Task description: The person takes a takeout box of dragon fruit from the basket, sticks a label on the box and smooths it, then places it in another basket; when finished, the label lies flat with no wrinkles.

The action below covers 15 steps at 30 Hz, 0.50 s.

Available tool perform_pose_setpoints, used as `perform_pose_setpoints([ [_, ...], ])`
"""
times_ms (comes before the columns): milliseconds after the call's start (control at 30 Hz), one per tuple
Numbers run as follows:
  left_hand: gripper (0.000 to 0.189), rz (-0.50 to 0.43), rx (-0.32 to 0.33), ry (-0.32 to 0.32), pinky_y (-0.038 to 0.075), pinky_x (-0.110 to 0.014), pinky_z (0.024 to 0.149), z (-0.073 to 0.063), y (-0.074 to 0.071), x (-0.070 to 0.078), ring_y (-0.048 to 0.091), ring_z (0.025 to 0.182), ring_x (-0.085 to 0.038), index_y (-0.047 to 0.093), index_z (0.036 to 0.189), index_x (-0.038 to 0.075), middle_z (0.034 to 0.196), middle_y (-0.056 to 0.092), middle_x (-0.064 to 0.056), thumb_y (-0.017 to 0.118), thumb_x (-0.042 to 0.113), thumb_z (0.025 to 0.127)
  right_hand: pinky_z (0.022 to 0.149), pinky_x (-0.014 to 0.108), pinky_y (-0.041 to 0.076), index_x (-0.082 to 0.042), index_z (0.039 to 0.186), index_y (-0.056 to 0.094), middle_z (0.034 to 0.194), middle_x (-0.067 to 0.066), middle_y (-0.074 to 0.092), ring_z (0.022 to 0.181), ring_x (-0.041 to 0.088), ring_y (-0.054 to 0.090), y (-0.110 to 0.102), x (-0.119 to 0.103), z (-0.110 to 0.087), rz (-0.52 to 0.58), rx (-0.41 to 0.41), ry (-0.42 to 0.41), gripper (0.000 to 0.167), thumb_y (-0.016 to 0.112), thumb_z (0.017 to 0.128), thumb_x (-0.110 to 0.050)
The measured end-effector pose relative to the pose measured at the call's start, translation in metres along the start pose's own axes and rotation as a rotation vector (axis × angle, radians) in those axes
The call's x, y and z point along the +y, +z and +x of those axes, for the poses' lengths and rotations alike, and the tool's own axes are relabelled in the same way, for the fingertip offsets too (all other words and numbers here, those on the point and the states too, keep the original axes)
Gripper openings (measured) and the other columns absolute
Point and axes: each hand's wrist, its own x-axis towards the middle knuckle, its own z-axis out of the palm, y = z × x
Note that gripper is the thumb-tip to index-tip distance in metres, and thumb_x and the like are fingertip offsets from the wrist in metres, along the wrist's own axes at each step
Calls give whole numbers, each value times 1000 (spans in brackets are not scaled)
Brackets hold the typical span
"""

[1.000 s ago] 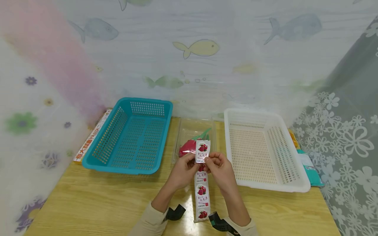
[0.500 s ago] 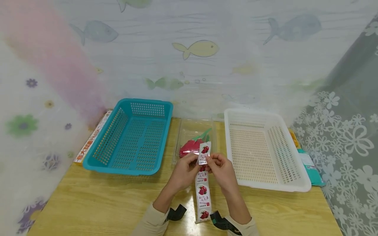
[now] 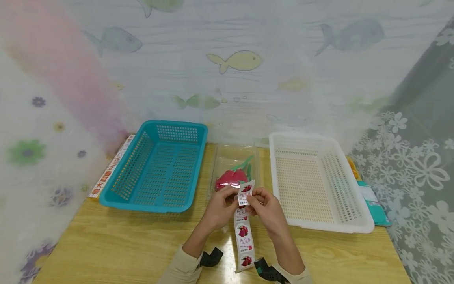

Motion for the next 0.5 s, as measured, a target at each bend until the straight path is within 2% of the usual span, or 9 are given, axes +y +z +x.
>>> perform_pose_setpoints([
  [300, 16, 22, -13, -1, 52, -20, 75, -2, 2, 0, 59, 85, -10, 75, 108, 4, 98, 67, -7, 62, 3, 98, 67, 26, 54, 9, 115, 63, 84, 0, 68, 71, 11, 63, -3, 0, -4, -43, 5, -6, 22, 62, 99, -7],
  [500, 19, 6, -49, -13, 55, -21, 80, -1, 2, -4, 63, 91, -13, 74, 114, 7, 104, 68, -7, 65, 5, 97, 69, 23, 55, 10, 111, 66, 82, -1, 68, 72, 9, 63, -3, 1, -3, -31, 5, -17, 22, 66, 99, -9],
])
